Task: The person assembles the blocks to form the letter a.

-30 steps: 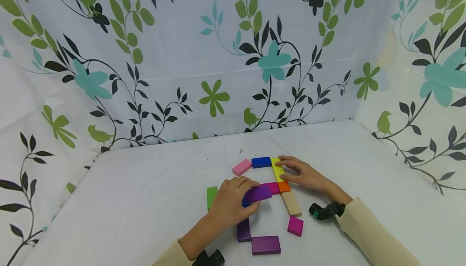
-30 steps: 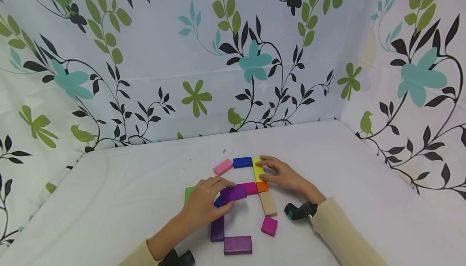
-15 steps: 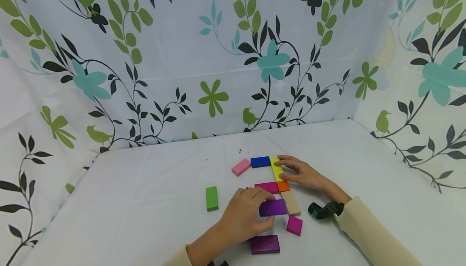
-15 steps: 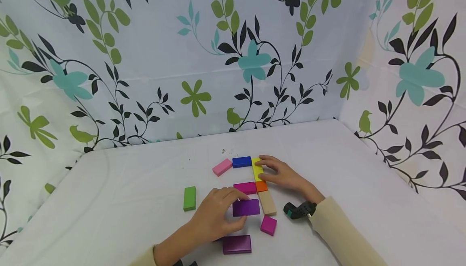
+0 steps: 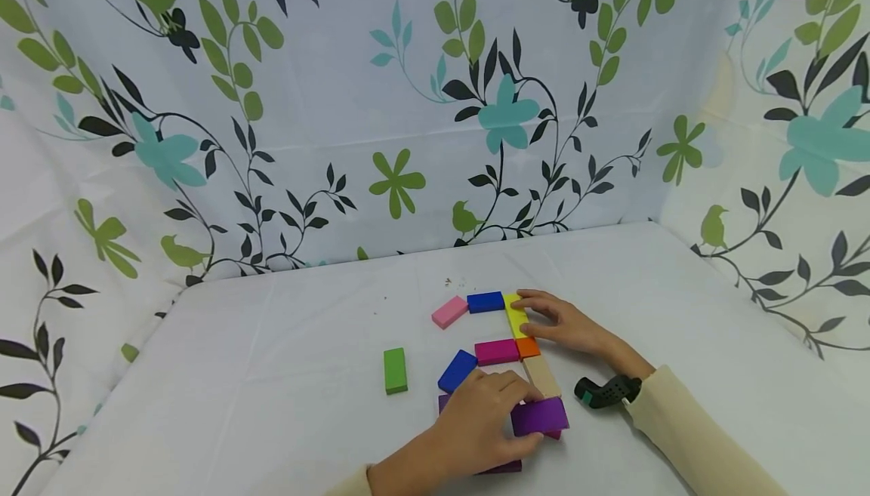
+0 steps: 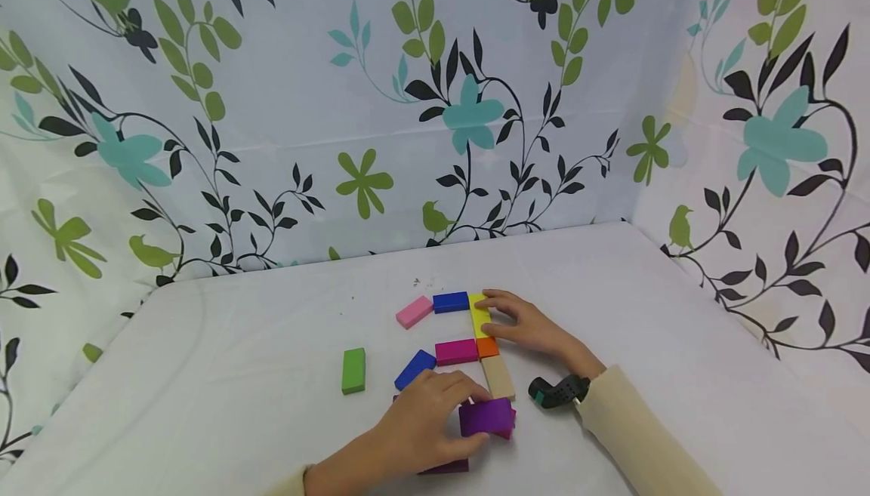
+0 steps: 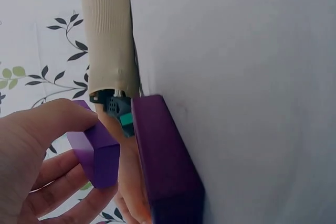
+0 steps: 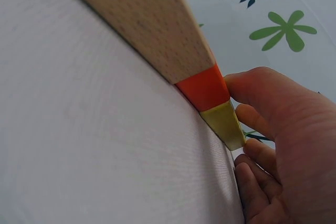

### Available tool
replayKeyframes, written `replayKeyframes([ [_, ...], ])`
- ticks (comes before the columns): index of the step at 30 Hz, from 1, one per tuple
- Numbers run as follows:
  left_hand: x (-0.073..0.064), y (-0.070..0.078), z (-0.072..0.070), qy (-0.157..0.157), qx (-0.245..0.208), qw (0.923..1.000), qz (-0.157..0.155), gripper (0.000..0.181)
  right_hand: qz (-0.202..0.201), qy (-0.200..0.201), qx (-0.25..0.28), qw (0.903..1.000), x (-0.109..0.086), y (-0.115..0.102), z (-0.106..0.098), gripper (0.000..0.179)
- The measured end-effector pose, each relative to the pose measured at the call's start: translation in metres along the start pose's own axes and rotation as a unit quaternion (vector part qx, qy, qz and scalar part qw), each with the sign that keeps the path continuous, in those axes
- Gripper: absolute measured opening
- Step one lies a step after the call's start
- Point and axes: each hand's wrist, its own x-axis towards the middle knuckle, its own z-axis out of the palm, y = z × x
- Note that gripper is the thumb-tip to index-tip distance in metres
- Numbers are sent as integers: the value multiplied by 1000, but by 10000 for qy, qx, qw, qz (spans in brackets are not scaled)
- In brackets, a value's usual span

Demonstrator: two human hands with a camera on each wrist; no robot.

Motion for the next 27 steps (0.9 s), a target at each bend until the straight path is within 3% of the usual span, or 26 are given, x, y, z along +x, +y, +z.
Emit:
replayKeyframes([
  [4,1,5,2,-141,-61,9998,141,34,-18,-7,-23,10000,1,0,0,42],
  [19,9,21,11,-1508,415,9872,312,36,23,-19,69,10000,0,1,1,41],
  [23,9,20,11,-1600,492,9854,312,37,37,-24,64,10000,0,0,0,41],
  [27,8,15,7,-1383,173,9902,25,35,-11,-37,70,10000,0,0,0,41],
])
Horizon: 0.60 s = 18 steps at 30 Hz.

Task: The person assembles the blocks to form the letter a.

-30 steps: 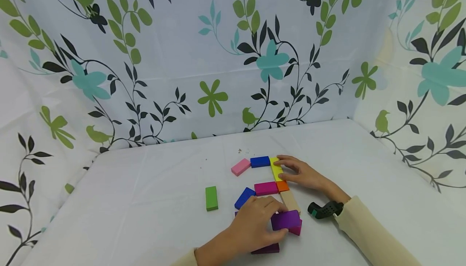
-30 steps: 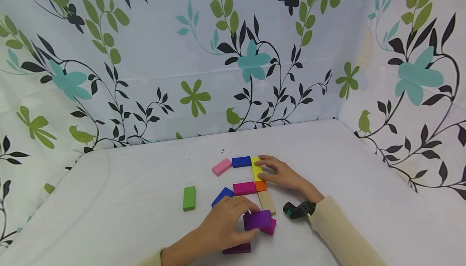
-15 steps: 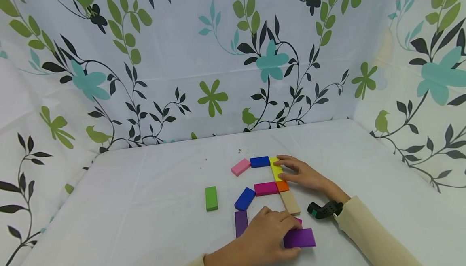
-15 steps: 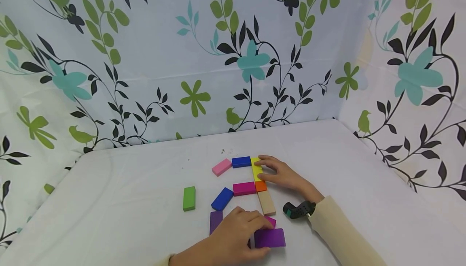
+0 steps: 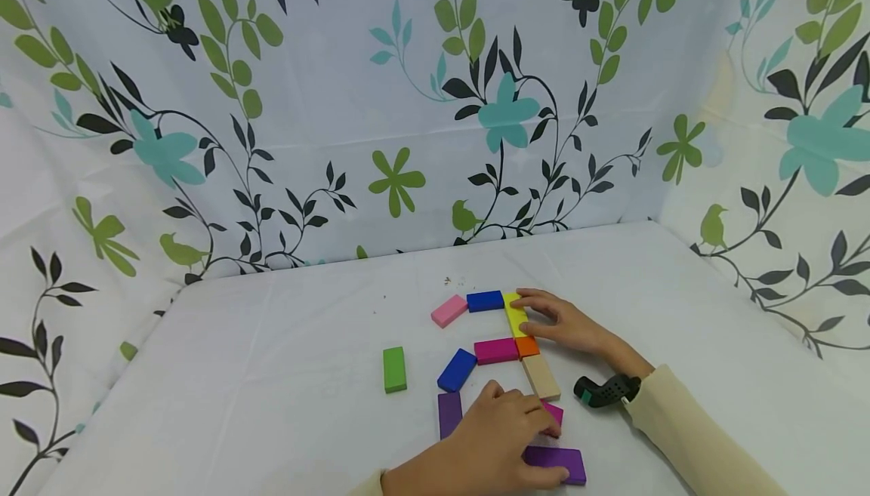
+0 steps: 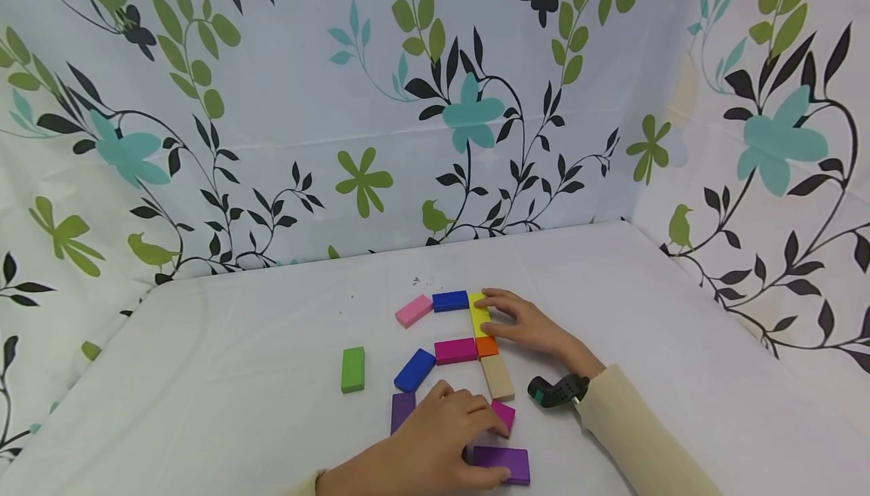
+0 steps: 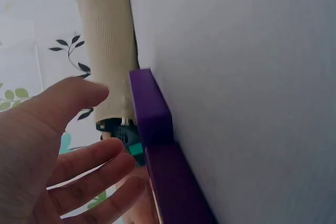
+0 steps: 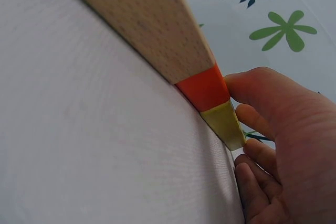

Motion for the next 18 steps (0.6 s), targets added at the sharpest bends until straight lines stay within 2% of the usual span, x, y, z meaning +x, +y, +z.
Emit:
replayKeyframes([
  [5,2,-8,-4,634,-96,9976,-242,24,47,16,0,10000,-1,-1,-1,41],
  [10,7,-21,-11,1066,-63,9935,-383,16,57,-16,34,10000,-1,-1,-1,41],
  [14,14,-33,-19,1156,-4,9923,-435,15,27,-1,64,10000,0,0,0,40],
  [18,24,-41,-27,853,0,9947,-582,19,23,-11,62,10000,0,1,0,40],
])
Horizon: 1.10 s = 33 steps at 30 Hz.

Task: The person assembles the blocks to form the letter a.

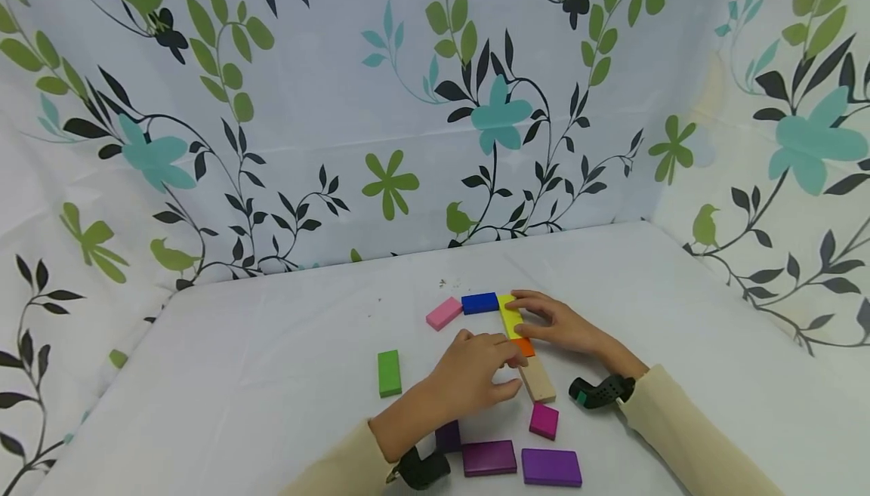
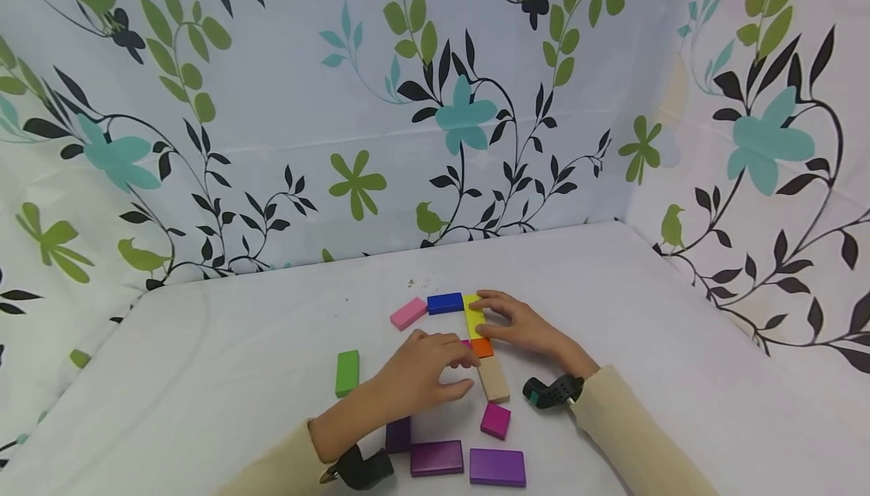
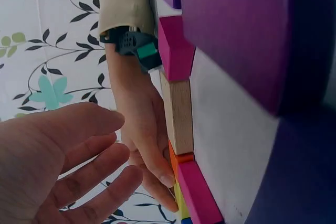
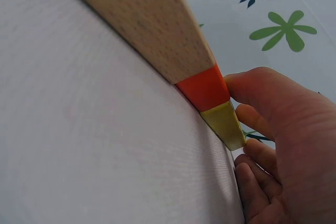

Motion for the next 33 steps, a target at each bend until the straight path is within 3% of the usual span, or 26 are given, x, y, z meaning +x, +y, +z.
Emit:
replayKeyframes([
  [4,8,-4,-1,-281,6,9996,-77,21,22,-51,5,10000,0,-1,1,41],
  [13,19,-8,7,-609,-179,9979,135,19,11,-61,43,10000,0,-1,2,41],
  [22,27,-6,14,-1071,-203,9940,-14,16,36,-86,10,10000,1,-1,1,41],
  [33,33,-3,19,-1052,114,9944,-10,15,-15,19,-101,9999,1,0,0,41],
])
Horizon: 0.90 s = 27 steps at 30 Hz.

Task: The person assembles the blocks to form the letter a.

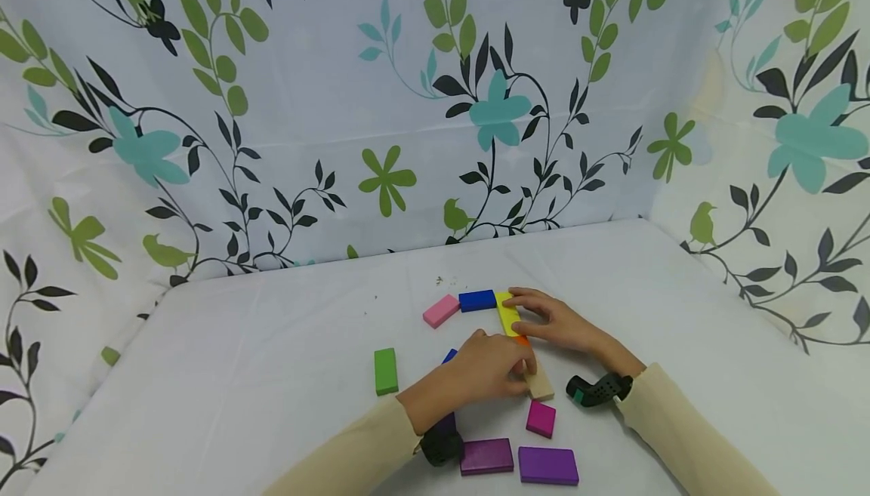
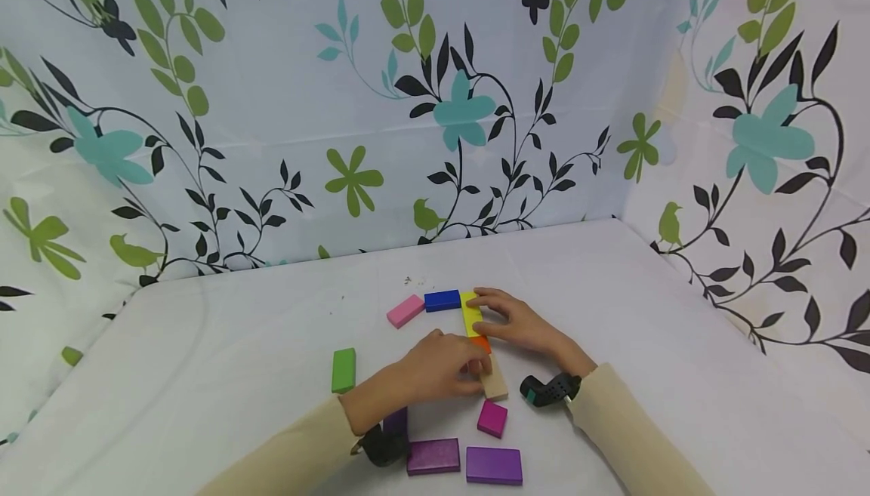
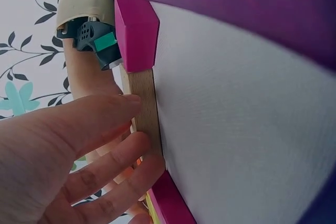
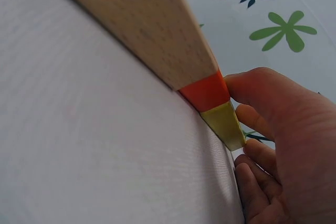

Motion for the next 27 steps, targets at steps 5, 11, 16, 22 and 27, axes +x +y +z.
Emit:
replayKeyframes([
  [5,2,3,-1,-10,67,10000,-36,16,10,8,40,10000,0,0,-1,41],
  [11,2,3,1,37,159,9999,-39,17,-5,-2,79,10000,-1,0,-1,41],
  [16,-3,3,-1,107,10,9998,147,11,-18,-36,49,10000,0,0,-1,41],
  [22,-8,10,-8,-423,-528,9960,587,17,47,-54,30,10000,1,3,-2,42],
  [27,-12,18,-8,-737,-510,9930,766,26,-65,-57,26,10000,0,2,-1,43],
])
